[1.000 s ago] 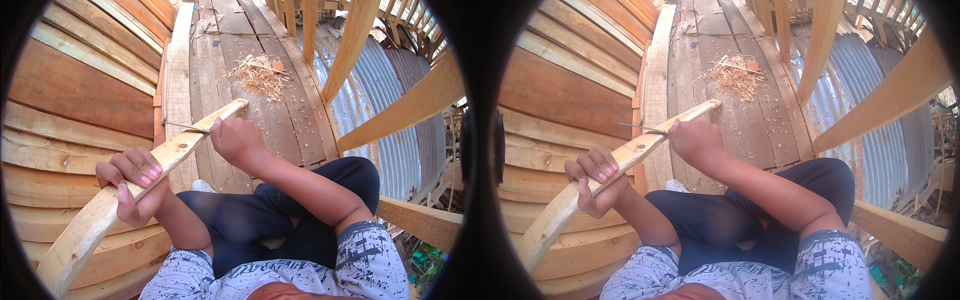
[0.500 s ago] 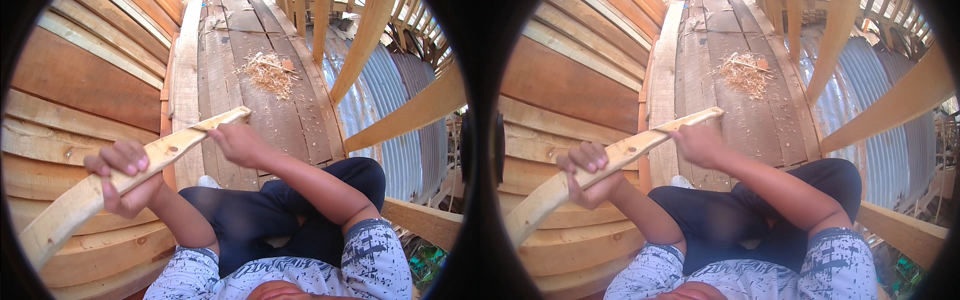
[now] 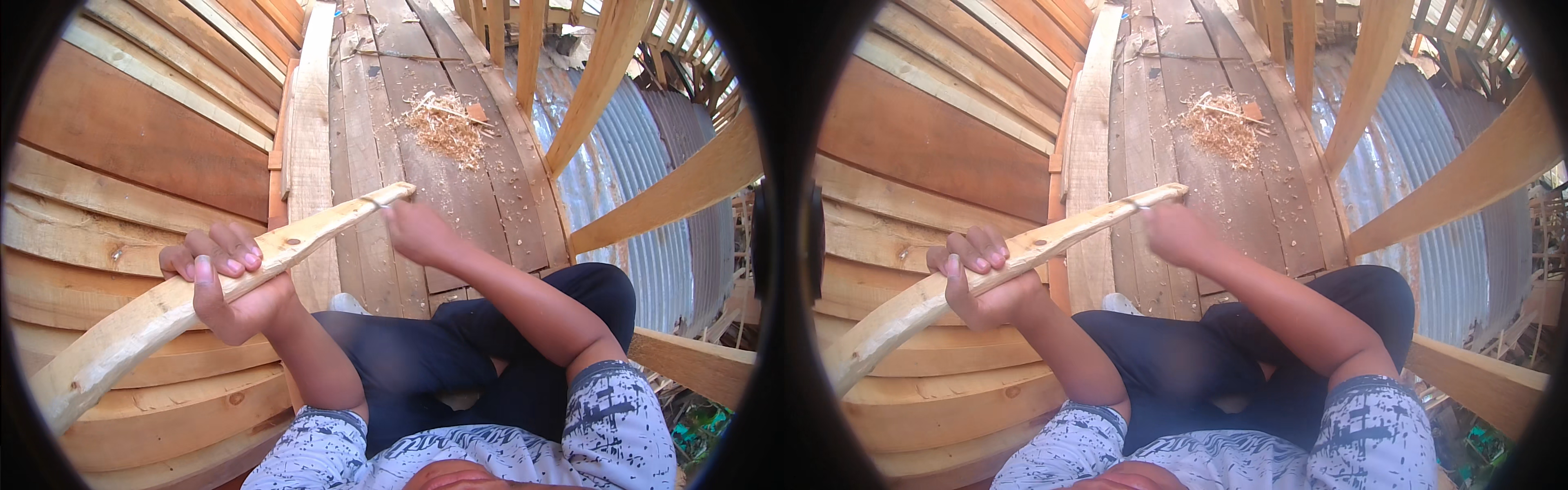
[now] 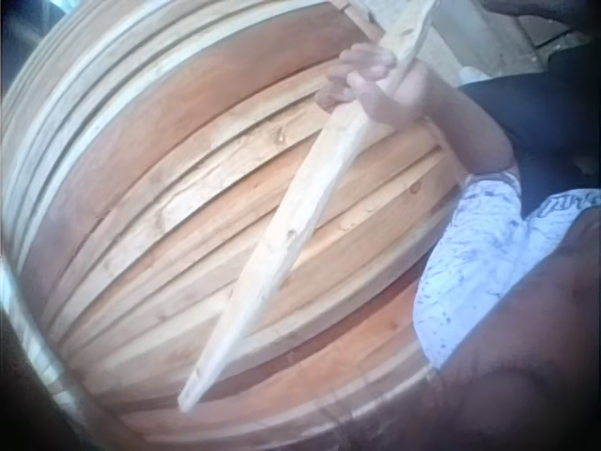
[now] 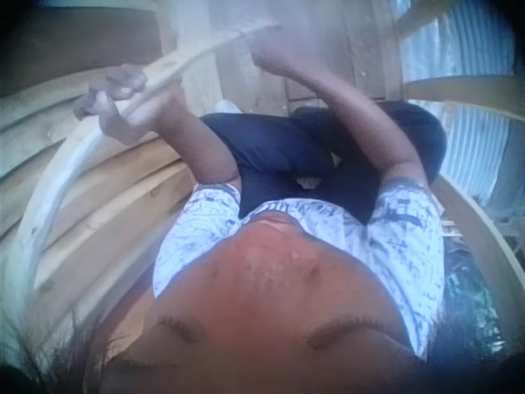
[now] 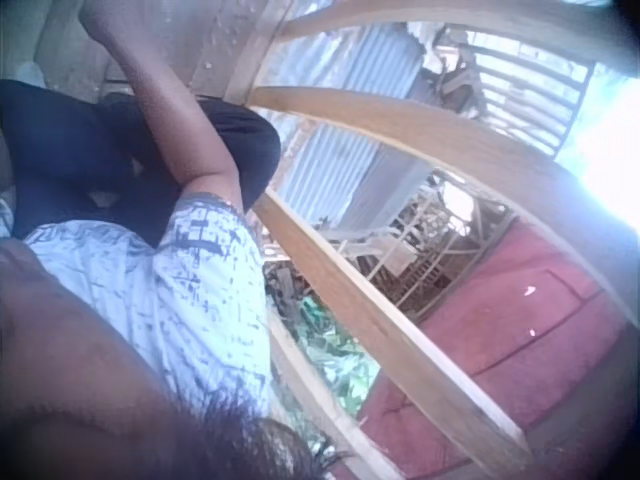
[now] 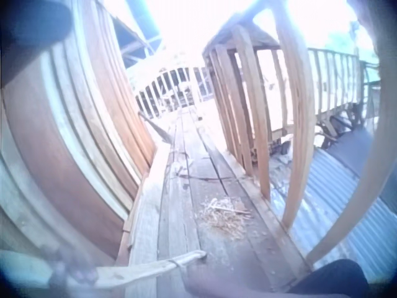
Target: The person sits on a wooden floor and uses a knife to carve a long, curved piece of wood. They repeatedly scrape the surface to remove thin shavings, occasionally pausing to wipe away debris from the work area.
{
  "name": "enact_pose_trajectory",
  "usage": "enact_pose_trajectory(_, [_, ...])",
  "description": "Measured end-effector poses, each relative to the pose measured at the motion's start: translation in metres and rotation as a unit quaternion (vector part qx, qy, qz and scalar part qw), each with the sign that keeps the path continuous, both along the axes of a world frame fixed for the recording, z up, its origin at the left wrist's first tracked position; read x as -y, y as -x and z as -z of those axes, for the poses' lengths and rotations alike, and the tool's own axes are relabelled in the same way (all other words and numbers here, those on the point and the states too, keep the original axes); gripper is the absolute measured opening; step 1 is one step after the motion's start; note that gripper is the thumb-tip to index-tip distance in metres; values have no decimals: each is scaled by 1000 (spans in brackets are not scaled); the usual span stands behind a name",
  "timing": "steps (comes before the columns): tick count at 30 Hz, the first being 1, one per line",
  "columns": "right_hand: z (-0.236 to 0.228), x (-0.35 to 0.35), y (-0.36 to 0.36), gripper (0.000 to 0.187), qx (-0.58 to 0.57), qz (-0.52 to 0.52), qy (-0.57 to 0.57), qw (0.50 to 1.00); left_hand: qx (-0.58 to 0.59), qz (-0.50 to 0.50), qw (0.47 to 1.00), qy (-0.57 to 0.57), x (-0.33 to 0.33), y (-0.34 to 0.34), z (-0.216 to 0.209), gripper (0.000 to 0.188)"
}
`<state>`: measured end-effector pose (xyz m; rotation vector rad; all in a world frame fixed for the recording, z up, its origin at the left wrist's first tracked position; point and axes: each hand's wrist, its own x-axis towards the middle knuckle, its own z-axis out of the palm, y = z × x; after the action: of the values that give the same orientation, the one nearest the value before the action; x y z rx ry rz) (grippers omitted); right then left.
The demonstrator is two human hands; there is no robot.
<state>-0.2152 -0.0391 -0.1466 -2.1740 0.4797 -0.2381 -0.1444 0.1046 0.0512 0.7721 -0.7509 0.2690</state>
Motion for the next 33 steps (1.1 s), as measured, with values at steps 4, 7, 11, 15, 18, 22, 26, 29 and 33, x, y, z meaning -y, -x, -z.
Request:
enact_pose_trajectory(4, [-56, -6, 11, 45, 15, -29, -31, 999, -4, 21, 999, -29, -4, 2, 1, 16])
enact_pose_trajectory(7, [-1, 14, 3, 46, -1, 39, -57, 998, 27, 90, 995, -38, -9, -8, 3, 15])
enact_pose_trajectory(11, [-88, -23, 15, 43, 30, -65, -42, 997, 67, 164, 984, -13, -20, -18, 10, 14])
enact_pose_trajectory(15, [-18, 5, 2, 41, 5, 53, -18, 998, 53, 152, 987, -17, -12, -15, 5, 14])
enact_pose_trajectory(18, [-38, -3, 8, 43, -71, 8, -40, 997, 63, 149, 987, -8, -17, -15, 8, 14])
enact_pose_trajectory(22, [-39, -9, 10, 45, 39, 0, -20, 999, 49, 136, 990, -9, -11, -7, 7, 13])
enact_pose_trajectory(26, [6, 9, 2, 46, -5, 38, -43, 998, 49, 123, 991, -6, -11, -8, 6, 13])
enact_pose_trajectory(29, [-56, -20, 6, 46, 16, 0, -30, 999, 36, 84, 996, -6, -10, -8, 7, 13])
enact_pose_trajectory(33, [-12, 6, 8, 45, -2, 23, -59, 998, -11, 29, 999, -16, -2, 2, 2, 11])
